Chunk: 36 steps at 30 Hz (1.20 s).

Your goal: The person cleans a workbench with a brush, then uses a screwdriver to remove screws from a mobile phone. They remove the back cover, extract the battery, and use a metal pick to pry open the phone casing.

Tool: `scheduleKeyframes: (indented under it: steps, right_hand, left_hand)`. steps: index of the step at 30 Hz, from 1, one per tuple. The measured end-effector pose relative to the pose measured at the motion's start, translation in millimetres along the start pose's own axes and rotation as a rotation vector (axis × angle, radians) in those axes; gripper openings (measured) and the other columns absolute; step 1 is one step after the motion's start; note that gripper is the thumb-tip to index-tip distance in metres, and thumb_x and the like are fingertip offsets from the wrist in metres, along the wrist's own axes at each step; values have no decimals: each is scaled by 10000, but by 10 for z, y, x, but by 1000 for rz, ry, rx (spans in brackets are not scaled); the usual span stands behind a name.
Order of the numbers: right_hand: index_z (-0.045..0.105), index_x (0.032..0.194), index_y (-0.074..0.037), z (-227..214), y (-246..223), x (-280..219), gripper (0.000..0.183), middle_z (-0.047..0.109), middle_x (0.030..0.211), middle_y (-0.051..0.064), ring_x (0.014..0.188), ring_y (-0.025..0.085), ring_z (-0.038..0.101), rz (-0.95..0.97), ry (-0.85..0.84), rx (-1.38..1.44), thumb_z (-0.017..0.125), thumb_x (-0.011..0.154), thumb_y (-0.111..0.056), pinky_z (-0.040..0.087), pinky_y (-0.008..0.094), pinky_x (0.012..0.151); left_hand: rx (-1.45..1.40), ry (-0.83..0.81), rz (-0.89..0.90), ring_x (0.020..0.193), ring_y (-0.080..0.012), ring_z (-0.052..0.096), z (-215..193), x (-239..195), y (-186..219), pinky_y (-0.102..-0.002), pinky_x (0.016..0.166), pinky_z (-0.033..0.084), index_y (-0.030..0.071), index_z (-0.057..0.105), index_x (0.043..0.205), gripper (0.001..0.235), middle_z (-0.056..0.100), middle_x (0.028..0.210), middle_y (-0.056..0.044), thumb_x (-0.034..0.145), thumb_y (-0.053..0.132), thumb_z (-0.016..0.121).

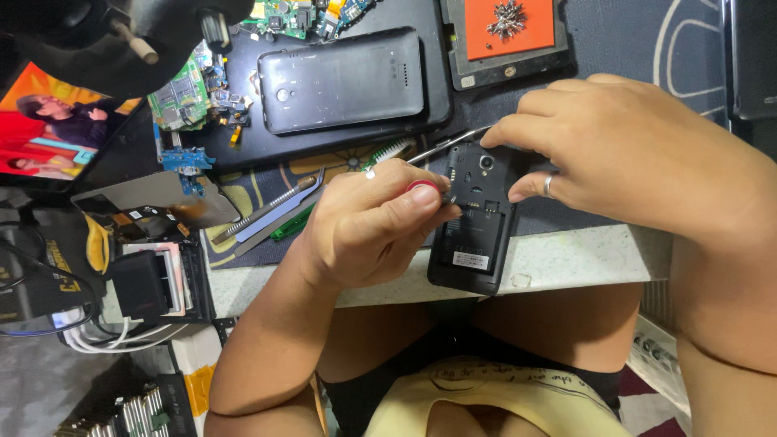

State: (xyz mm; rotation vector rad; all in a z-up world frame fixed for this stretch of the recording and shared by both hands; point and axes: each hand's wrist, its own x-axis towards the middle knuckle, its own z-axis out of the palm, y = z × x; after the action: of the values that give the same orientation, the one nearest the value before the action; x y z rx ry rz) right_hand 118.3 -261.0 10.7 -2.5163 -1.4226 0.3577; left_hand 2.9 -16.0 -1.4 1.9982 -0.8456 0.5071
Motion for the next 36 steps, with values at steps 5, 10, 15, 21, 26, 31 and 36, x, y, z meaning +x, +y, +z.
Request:
scheduleKeyframes:
  steps: [5,10,15,21,26,31,36]
  right_hand:
    - [723,1158,-156,15,26,-4,512,706,1043,37,970,310,653,-9,-4,26,792,719,-410,505,432,849]
    - [723,1202,-164,16,12,3,550,712,1068,27,993,307,659,-8,3,-8,795,724,-426,517,435,861]
    - [722,1190,-181,24,-4,8,554,712,1035,28,970,321,660,38,-40,-7,800,702,-431,522,442,847]
    - [707,1173,-131,1,-52,-14,653,701,1013,56,914,330,657,-42,69,-29,781,685,-558,516,434,812]
    - [661,1167,-93,18,-217,-3,675,658,936,70,855,301,649,-46,57,-175,757,732,-601,522,399,783]
    - [656,1227,-139,1,-234,25,636,621,961,74,791,319,628,-95,5,-54,793,705,-477,521,421,745]
    - [658,1301,-192,4,-256,65,660,605,964,70,779,327,625,-95,-46,-1,806,697,-415,527,436,731]
  left_hand:
    - [11,-66,10,820,-281,702,-18,14,10,-324,636,561,139,376,1486,651,679,1151,-172,1012,-112,747]
    - [-51,-118,-65,965,-297,723,-41,-7,59,-317,778,608,216,355,1479,622,663,1222,-146,1046,-121,648]
    - [61,-99,-86,787,-306,699,12,-8,64,-376,640,547,171,450,1381,590,679,989,-129,970,39,853]
    - [0,-68,-50,800,-258,687,-8,12,75,-314,637,556,170,405,1437,588,671,1114,-135,1032,-55,766]
    - [-67,110,-32,761,-238,673,20,-4,27,-304,597,549,166,439,1408,652,677,1003,-139,948,-85,826]
    - [6,167,-23,803,-231,705,17,-55,-27,-294,672,599,180,439,1516,693,680,1106,-155,1004,-101,812]
    - [46,116,-29,785,-240,682,-8,-59,-16,-293,653,570,140,416,1446,638,674,1094,-168,1003,-99,808]
